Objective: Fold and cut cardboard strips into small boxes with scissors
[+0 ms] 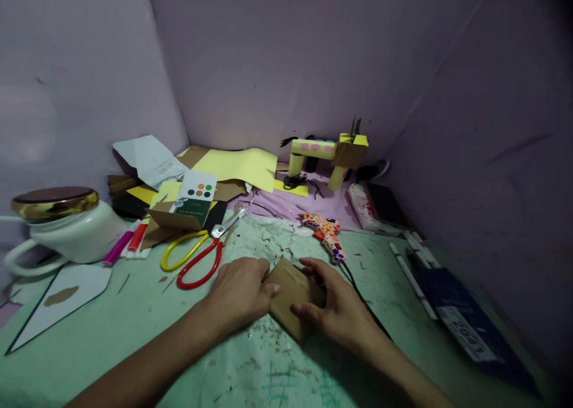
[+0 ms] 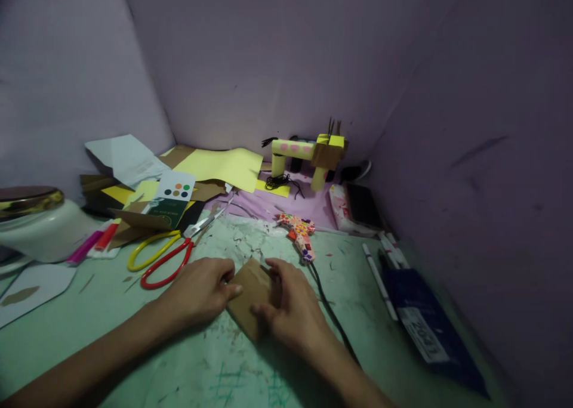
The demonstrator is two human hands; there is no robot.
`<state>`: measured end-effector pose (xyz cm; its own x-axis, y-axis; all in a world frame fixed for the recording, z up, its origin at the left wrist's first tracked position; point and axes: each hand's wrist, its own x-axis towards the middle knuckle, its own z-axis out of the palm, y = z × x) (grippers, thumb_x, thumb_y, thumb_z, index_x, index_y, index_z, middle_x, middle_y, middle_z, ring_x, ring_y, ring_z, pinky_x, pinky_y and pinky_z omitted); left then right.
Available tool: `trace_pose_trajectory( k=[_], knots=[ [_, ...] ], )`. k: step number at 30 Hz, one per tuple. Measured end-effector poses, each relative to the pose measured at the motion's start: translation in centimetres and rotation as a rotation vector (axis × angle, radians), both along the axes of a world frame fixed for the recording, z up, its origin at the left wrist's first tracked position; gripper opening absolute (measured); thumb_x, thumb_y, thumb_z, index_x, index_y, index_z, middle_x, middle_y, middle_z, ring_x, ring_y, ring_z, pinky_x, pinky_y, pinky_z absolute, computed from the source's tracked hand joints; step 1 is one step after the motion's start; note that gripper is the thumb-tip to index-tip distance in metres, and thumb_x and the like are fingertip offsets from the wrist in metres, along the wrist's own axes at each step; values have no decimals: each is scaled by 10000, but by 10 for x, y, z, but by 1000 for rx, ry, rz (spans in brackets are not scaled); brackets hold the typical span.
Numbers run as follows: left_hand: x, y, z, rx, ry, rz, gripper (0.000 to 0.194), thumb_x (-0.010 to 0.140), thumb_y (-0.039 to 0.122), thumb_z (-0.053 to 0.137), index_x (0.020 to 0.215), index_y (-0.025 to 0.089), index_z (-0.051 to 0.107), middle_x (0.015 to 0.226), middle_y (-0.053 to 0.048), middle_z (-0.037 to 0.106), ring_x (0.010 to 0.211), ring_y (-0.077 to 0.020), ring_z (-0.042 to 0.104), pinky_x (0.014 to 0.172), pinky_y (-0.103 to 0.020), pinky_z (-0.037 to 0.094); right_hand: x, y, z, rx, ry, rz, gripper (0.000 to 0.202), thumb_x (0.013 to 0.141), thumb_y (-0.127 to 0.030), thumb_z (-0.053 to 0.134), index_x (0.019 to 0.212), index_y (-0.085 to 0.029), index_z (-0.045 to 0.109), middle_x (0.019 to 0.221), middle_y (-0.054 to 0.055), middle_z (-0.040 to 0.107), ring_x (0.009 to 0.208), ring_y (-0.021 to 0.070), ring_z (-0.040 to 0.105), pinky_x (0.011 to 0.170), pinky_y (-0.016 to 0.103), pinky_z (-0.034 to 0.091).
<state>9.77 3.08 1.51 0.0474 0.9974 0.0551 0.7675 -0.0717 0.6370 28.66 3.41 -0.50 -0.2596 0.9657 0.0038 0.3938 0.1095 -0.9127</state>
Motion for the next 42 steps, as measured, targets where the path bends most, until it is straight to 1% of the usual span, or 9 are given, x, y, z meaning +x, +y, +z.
trace_pose_trajectory(
  k=[6,9,11,15,17,22,29,36,42],
  knots=[
    [-3,-3,0,-184,-377,-127,201,658,292,651,796,196,540,636,25,556,573,-148,490,497,-233,315,-1,8,24,-188,422,1,537,563,-182,738,1057,-228,532,751,-26,569,665,145,550,583,254,447],
    [0,-8,1,-156,-553,-216,245,774,373,546,874,149,562,750,-34,604,662,-170,524,549,-251,374,-6,11,29,-211,548,-52,544,540,-229,796,1032,-217,566,763,-19,600,658,141,559,592,254,447],
    [1,-9,0,-90,-619,-183,300,832,421,471,864,142,576,792,-59,622,699,-185,539,576,-262,396,-13,12,27,-228,667,-83,506,569,-299,793,1023,-212,588,801,0,627,694,161,589,632,279,462],
    [-2,-8,-1,-172,-804,-160,392,844,487,463,1015,153,575,665,-6,599,575,-153,519,515,-238,388,-31,8,18,-249,851,141,472,616,-375,753,1014,-157,624,826,60,678,752,215,627,708,345,477],
    [-2,-7,-1,-206,-833,-185,429,820,503,499,1039,144,586,627,3,588,546,-149,512,487,-232,383,-36,7,14,-246,843,221,441,639,-386,735,986,-127,653,816,82,689,740,217,630,706,350,478],
    [8,-15,-1,-34,-803,-155,372,798,467,538,997,162,616,826,-48,670,731,-205,602,644,-273,473,-33,4,8,-211,801,125,368,635,-372,751,910,-132,700,759,72,702,691,191,633,672,321,487],
    [22,-28,-4,153,-691,-53,353,699,496,629,857,182,669,632,-33,642,551,-185,570,486,-244,446,-27,3,9,-199,726,167,385,561,-395,784,840,-135,724,706,52,686,648,180,612,647,314,479],
    [18,-1,3,-198,-1092,158,457,654,512,698,945,182,577,539,51,523,364,-76,407,284,-152,316,-21,9,22,-221,796,333,631,543,-526,765,1056,-177,648,900,70,653,779,192,585,641,291,458],
    [13,4,0,-233,-1161,166,506,619,461,754,995,176,573,698,13,610,417,-72,458,280,-138,342,-15,14,17,-214,714,313,476,655,-597,645,755,-132,647,636,23,536,572,124,476,514,251,374]
  ],
)
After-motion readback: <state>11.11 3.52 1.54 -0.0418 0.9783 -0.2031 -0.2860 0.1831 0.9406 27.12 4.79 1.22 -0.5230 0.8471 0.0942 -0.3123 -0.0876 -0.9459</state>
